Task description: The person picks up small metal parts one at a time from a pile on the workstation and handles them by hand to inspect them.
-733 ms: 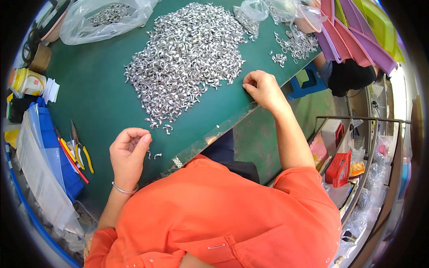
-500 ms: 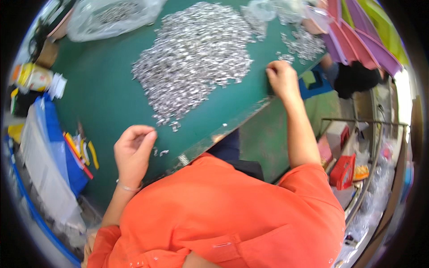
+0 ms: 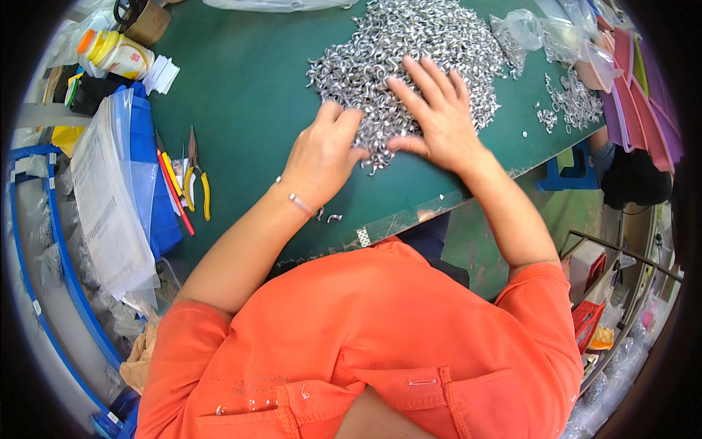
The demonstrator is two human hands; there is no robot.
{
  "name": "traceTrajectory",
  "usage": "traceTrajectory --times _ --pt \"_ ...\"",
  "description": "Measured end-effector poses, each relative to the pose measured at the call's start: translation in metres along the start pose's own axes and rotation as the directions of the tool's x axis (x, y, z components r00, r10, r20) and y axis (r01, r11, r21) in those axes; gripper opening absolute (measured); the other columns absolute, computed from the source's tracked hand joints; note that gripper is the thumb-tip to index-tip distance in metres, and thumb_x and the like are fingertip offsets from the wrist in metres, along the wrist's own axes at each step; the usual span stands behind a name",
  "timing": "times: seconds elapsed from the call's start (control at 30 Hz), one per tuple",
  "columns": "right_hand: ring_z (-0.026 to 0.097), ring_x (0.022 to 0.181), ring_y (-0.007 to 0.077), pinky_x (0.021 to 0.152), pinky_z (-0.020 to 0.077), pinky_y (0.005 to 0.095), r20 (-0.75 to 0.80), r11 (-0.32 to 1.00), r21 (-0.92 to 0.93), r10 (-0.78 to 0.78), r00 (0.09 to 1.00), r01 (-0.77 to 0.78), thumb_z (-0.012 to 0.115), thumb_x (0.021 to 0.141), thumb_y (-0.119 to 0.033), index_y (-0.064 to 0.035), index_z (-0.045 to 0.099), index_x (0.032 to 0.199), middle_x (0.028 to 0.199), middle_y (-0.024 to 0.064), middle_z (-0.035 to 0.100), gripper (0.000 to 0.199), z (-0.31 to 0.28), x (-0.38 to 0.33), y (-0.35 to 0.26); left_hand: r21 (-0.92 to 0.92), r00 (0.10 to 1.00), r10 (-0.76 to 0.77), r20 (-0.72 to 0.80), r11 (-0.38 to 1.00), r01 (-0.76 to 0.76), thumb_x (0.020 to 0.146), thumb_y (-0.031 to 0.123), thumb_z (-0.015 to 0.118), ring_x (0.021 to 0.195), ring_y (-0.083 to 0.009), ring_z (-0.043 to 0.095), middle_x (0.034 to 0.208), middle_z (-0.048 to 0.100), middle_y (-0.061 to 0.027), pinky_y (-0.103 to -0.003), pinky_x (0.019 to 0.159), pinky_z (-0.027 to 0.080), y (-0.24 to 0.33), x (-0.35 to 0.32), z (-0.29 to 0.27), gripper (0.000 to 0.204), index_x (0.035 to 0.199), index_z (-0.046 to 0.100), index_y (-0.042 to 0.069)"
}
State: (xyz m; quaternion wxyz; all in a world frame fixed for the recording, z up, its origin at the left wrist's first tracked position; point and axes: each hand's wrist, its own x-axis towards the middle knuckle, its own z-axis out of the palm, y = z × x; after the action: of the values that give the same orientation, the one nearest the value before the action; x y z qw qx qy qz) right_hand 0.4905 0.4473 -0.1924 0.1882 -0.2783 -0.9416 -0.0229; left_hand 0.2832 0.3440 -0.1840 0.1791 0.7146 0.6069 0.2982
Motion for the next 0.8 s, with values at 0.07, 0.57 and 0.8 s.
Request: traceTrajectory --times 0.07,0.57,0.8 --pt "0.039 0.132 0.0276 0.107 0.0257 0.0518 -0.078 0.997 -0.068 -0.049 0.996 0.043 0.059 0.078 -0.063 -0.0227 0.049 0.138 0.147 0.0063 0.041 0.073 0.005 0.014 0.008 0.001 0.996 0.027 -0.086 1.0 -0.027 0.07 0.009 0.078 0.082 -0.0382 0.061 0.098 0.054 -0.0144 -0.045 0.068 0.053 -0.003 0.01 0.006 0.038 0.1 0.055 0.005" --pt "0.059 0.093 0.0247 0.076 0.0459 0.0376 -0.054 0.873 0.425 -0.237 0.97 0.237 0.072 0.074 -0.014 -0.0082 0.066 0.089 0.101 0.0055 0.061 0.018 -0.013 -0.004 -0.048 0.062 0.997 -0.058 -0.055 0.996 0.061 0.072 0.014 0.08 0.067 -0.0177 0.059 0.089 0.059 -0.0086 -0.03 0.067 0.05 -0.034 0.025 -0.023 0.031 0.097 0.066 0.002" --pt "0.059 0.087 0.0278 0.075 0.0484 0.0365 -0.073 0.807 0.588 0.123 0.99 -0.057 0.069 0.075 0.001 -0.0047 0.065 0.091 0.095 0.0091 0.062 0.017 -0.015 -0.02 -0.036 -0.249 0.994 -0.103 0.048 0.962 0.112 0.078 0.001 0.07 0.07 -0.0154 0.061 0.088 0.061 -0.0077 -0.026 0.065 0.049 -0.012 -0.005 -0.016 0.017 0.095 0.067 0.002"
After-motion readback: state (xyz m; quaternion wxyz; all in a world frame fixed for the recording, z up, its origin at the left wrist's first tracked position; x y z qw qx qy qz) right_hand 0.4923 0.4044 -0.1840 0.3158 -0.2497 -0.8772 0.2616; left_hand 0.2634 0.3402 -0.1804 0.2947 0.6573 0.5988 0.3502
